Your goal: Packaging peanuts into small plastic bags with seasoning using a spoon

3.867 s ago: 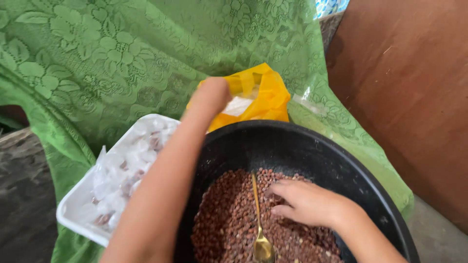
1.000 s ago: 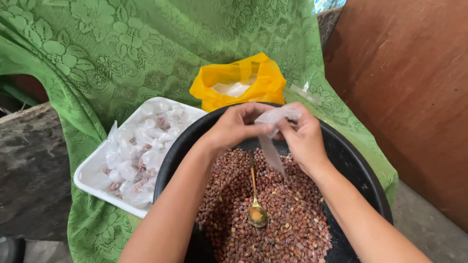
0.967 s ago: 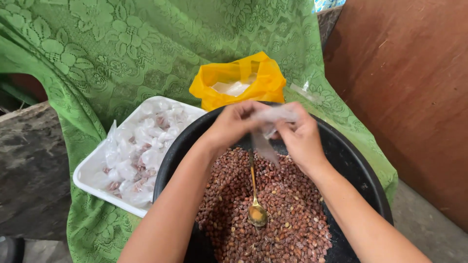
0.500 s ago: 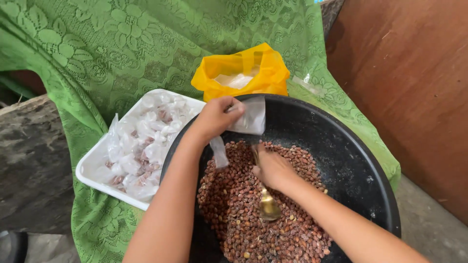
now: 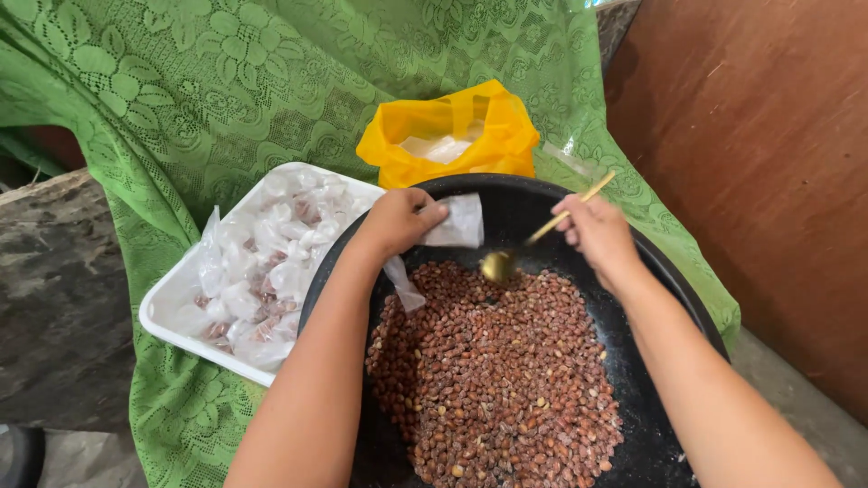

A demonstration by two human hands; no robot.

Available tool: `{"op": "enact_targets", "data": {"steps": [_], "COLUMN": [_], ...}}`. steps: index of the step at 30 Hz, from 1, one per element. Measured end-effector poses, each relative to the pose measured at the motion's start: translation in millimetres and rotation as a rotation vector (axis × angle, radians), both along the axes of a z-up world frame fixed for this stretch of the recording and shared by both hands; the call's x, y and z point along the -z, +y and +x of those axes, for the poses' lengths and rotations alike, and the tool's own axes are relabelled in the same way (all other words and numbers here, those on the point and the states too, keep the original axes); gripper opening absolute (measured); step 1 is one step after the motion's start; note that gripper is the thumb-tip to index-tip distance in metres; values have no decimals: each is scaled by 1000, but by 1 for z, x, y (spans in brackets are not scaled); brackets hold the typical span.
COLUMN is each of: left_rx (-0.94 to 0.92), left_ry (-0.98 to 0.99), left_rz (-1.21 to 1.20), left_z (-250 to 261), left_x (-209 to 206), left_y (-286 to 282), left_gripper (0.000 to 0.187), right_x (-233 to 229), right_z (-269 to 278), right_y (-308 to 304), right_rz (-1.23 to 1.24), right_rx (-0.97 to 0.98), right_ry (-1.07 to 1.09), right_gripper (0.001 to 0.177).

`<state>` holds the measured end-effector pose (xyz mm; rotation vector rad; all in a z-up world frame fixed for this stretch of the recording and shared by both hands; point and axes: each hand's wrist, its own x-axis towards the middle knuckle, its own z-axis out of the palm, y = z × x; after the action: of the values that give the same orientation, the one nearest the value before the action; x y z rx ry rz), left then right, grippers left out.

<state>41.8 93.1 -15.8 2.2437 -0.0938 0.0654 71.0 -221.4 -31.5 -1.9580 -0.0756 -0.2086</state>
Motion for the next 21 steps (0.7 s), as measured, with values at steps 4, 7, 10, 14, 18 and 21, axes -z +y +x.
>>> {"op": "enact_targets", "data": {"steps": [4,7,10,14,18,21], "left_rx": [6,-15,-12,2,1,-34], "left_ry": [29,96,181,150,54,29], "left_rz": [-3,-60,-45,-45,-16,4], "left_z": [11,33,36,19,10,11], "left_x": [16,48,55,38,28,29], "left_y": [0,2,4,-2,-9,-11], "left_gripper": [45,52,57,57,41,41], "right_x": [25,35,35,-1,-21,-30], "right_z": [-12,-16,-9,-14,-5,4], "right_y": [25,40,36,23,0,-19], "right_rz": [56,146,246,378,480,514], "right_rx": [-72,-80,-73,-94,-79,-44], "right_ry": [63,237,339,336,259,207], "right_gripper": [28,28,32,31,26,23]}}
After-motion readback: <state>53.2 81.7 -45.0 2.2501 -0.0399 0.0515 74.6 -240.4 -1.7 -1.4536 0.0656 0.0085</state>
